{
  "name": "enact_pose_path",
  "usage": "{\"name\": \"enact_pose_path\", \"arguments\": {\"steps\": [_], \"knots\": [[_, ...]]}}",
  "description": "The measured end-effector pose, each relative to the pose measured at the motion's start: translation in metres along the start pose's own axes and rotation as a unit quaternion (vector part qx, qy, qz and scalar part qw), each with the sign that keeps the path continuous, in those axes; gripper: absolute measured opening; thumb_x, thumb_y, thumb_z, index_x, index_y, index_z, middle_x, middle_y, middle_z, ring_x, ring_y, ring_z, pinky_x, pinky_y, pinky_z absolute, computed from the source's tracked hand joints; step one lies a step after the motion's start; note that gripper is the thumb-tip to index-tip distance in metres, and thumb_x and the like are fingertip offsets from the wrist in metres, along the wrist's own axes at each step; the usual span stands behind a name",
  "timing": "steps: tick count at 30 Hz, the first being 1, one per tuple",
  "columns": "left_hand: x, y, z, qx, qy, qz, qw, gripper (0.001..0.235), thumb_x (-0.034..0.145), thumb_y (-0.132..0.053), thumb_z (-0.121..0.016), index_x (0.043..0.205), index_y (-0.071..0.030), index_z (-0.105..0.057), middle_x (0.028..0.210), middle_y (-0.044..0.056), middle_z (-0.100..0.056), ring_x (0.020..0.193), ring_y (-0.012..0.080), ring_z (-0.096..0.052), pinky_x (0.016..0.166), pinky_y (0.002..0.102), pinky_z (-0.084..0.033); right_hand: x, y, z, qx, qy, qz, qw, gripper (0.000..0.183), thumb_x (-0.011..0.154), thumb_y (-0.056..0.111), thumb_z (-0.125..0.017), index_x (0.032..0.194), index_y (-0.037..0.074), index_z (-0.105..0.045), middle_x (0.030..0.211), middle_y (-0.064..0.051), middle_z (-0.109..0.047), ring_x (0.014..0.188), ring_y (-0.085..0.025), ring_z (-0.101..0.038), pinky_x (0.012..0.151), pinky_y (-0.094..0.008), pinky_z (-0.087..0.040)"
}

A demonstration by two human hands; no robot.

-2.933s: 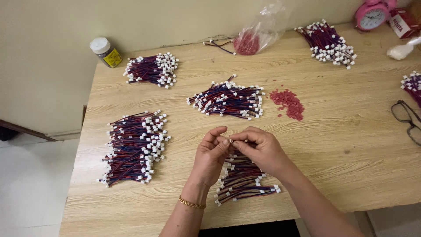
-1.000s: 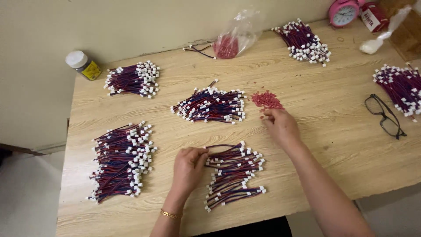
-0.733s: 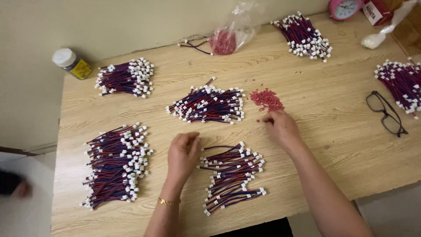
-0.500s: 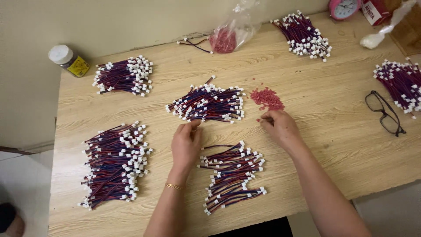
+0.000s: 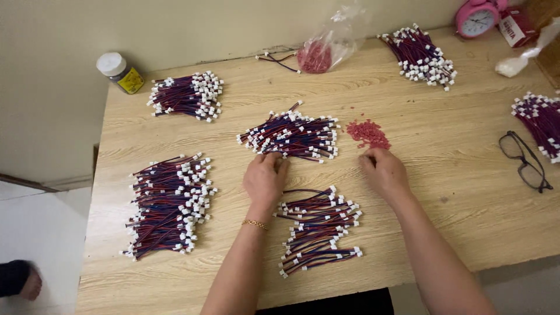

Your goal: Sorting and stacking wire harnesses on a wooden table

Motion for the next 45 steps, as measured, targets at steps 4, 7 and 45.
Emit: {"name": "enact_pose_path", "arguments": {"steps": [4,7,45], "knots": [[-0.001,-0.001,0.003,-0.048,-0.026,0.023,0.998,0.021,0.077,-0.037,-0.075,0.093,-0.027,-0.068,0.083,0.001,-0.063,0.083,0.0272,-0.067,0.072,0.041,-0.055,-0.005,-0.005,0.004,0.067,-0.029,-0.004,0.997,0.016,0.089,0.022,-0.067,0.101,0.010,-0.069,0.089,-0.016,-0.071,0.092,-0.032,-0.068,0.077,-0.044,-0.054],[0.002,0.004,-0.003,-0.077,-0.045,0.054,0.995,0.028,0.078,-0.035,-0.074,0.101,-0.028,-0.060,0.090,0.000,-0.058,0.085,0.0272,-0.067,0.072,0.042,-0.056,-0.015,0.004,0.017,0.132,-0.040,-0.067,0.988,0.019,0.079,0.022,-0.077,0.096,0.013,-0.074,0.085,-0.012,-0.072,0.087,-0.025,-0.070,0.071,-0.036,-0.055],[-0.014,0.009,0.033,-0.174,-0.038,0.061,0.982,0.008,0.093,-0.023,-0.060,0.100,-0.021,-0.062,0.081,0.010,-0.067,0.081,0.0307,-0.068,0.071,0.043,-0.053,-0.026,0.014,0.035,0.269,-0.064,-0.096,0.956,0.016,0.083,0.006,-0.068,0.098,0.010,-0.073,0.076,-0.012,-0.068,0.067,-0.019,-0.065,0.062,-0.029,-0.053]]}}
Point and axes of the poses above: each hand's wrist, its own x-axis towards the middle knuckle, its own z-axis out of the back of the hand, y = z × x, the point moved 2 cm from there along x, towards the middle knuckle
